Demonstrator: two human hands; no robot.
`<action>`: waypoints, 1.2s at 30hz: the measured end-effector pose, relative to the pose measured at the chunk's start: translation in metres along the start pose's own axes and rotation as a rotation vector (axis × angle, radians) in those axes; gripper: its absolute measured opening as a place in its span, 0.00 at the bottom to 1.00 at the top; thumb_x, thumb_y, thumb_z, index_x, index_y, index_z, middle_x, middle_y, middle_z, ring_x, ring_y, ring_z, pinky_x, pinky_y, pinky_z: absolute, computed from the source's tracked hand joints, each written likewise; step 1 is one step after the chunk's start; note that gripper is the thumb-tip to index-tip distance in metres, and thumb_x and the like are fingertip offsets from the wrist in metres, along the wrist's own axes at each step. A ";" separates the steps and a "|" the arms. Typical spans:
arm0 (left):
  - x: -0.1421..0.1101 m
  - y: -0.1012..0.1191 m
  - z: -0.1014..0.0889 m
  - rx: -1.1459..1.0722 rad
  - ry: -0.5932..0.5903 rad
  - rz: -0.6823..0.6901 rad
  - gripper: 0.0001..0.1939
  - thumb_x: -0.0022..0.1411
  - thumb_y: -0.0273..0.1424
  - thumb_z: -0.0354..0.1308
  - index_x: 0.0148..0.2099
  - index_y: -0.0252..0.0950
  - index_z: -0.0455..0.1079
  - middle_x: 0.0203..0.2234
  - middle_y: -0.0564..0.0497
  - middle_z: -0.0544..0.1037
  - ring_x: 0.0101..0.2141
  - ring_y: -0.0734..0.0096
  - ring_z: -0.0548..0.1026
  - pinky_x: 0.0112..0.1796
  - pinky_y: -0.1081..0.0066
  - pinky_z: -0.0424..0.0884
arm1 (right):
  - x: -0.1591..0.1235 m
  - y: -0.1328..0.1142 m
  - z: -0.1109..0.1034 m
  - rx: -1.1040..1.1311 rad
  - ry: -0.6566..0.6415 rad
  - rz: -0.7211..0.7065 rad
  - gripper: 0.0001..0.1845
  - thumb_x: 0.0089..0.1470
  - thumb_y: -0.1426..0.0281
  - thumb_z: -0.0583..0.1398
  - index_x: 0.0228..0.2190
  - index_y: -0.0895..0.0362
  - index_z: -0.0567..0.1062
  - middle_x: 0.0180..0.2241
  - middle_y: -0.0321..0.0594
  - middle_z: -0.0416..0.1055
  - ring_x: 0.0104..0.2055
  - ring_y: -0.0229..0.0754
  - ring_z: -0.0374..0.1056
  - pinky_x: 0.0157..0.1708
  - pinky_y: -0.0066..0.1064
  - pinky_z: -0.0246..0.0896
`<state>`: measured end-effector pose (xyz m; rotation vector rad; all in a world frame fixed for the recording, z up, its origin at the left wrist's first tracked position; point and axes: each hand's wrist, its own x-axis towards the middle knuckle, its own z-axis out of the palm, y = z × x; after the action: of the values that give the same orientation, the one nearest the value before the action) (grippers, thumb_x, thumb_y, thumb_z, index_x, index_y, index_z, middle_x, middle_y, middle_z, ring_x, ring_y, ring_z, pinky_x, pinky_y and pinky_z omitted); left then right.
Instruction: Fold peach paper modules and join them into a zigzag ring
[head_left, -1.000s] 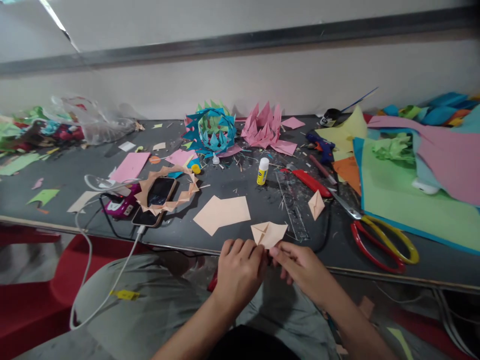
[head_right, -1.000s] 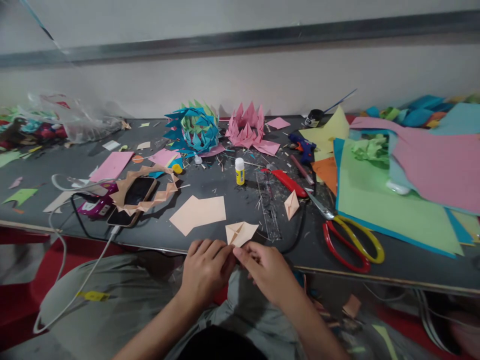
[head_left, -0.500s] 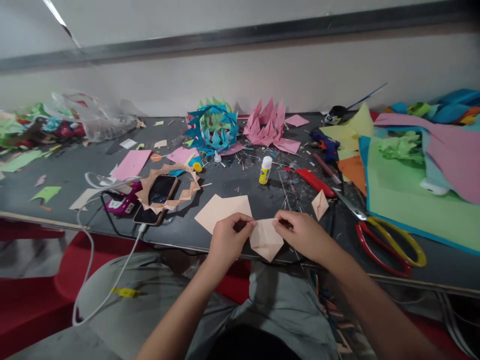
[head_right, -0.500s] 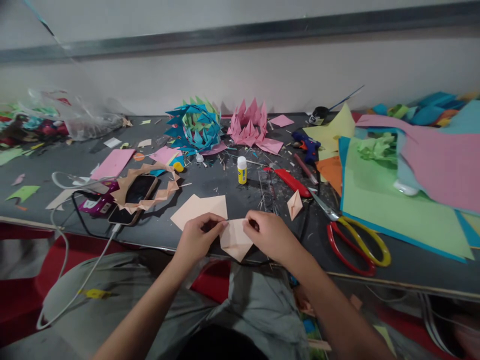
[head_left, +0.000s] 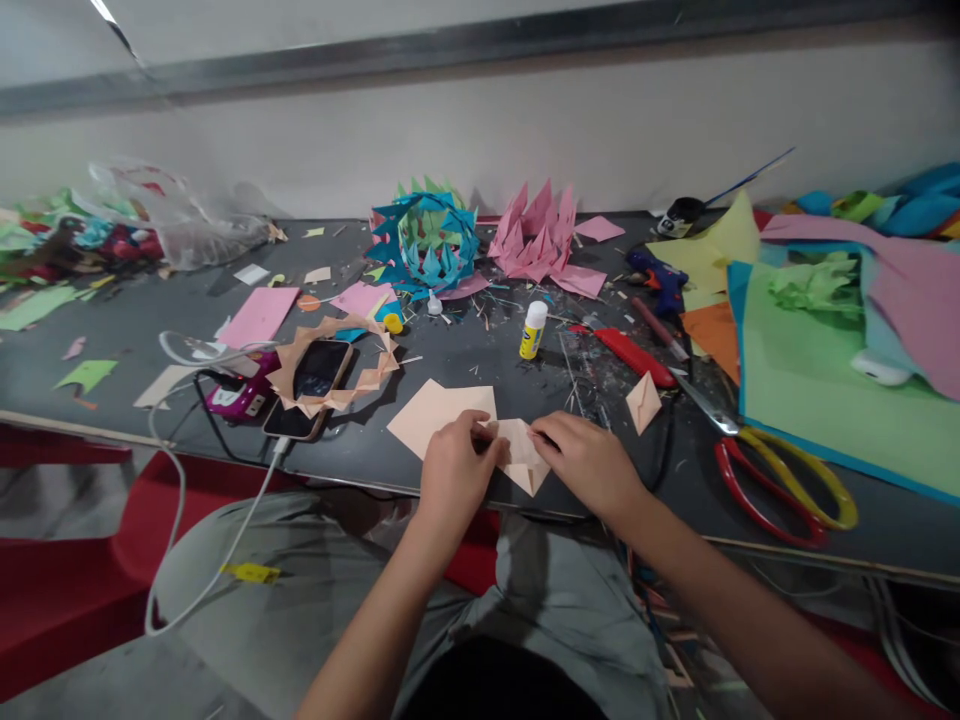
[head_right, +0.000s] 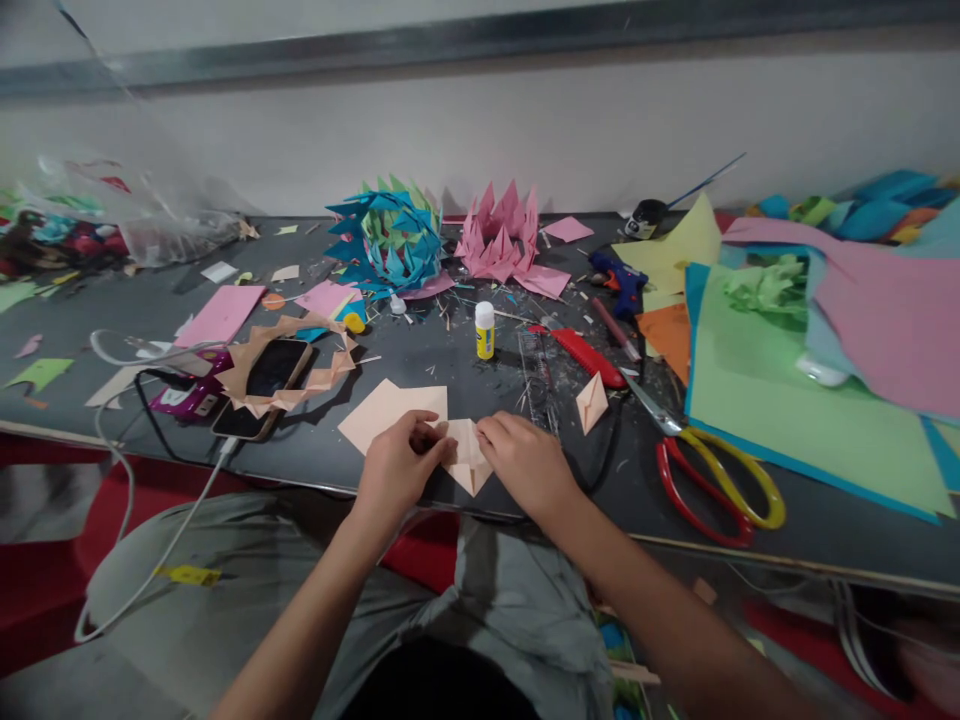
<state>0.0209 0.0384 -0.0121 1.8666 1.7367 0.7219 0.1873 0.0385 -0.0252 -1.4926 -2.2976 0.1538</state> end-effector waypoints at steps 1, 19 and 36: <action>-0.001 0.001 -0.001 0.031 0.011 -0.005 0.14 0.51 0.30 0.59 0.42 0.36 0.66 0.26 0.52 0.76 0.29 0.69 0.73 0.31 0.71 0.66 | 0.000 0.000 0.000 0.001 -0.001 -0.010 0.10 0.56 0.71 0.51 0.30 0.56 0.71 0.30 0.38 0.72 0.32 0.39 0.67 0.30 0.27 0.55; 0.005 0.004 0.001 0.271 -0.048 0.415 0.05 0.59 0.28 0.51 0.34 0.35 0.68 0.31 0.51 0.74 0.34 0.71 0.70 0.35 0.72 0.67 | -0.003 0.010 0.001 -0.009 0.021 -0.206 0.12 0.57 0.73 0.49 0.37 0.58 0.72 0.36 0.42 0.72 0.37 0.40 0.67 0.37 0.30 0.63; 0.010 -0.013 -0.009 0.370 -0.173 0.744 0.11 0.62 0.30 0.47 0.41 0.35 0.70 0.40 0.48 0.73 0.38 0.70 0.69 0.40 0.68 0.68 | 0.002 0.023 -0.003 0.123 -0.024 -0.363 0.16 0.58 0.71 0.48 0.37 0.57 0.74 0.38 0.41 0.72 0.39 0.39 0.66 0.40 0.33 0.65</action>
<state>0.0056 0.0490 -0.0135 2.7842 1.0905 0.4771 0.2073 0.0500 -0.0289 -0.9997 -2.4831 0.2060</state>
